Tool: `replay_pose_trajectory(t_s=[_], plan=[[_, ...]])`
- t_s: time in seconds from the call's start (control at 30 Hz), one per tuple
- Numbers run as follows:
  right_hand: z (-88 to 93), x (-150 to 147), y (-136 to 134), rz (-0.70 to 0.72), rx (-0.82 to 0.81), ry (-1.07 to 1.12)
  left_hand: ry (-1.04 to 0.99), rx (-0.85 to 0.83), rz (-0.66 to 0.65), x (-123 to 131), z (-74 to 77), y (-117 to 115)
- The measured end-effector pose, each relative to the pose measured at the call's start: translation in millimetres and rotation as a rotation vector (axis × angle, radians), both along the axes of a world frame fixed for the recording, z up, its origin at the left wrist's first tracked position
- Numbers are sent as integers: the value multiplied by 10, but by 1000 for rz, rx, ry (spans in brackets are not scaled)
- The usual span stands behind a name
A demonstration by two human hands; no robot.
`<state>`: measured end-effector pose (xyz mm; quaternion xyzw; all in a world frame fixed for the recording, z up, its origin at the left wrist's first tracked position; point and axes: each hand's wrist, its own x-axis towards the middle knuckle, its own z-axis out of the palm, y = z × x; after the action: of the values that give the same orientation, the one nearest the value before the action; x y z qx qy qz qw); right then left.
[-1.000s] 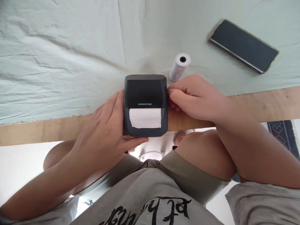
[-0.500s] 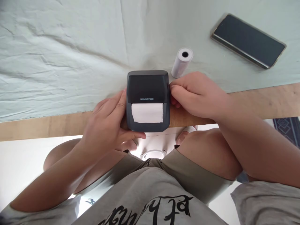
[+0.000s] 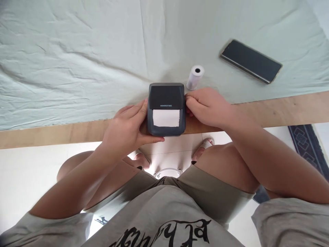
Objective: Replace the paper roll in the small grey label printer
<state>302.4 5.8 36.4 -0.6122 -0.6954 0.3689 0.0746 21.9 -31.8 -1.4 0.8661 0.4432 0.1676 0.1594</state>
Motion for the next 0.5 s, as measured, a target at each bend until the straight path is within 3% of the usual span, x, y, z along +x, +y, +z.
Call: replay_pose_trajectory(t_s=[0.23, 0.5], plan=[[-88, 66, -61, -40, 82, 58, -30, -16, 23, 3, -32, 7], [-37, 95, -116, -42, 162, 230, -248, -222, 57, -119, 227, 32]])
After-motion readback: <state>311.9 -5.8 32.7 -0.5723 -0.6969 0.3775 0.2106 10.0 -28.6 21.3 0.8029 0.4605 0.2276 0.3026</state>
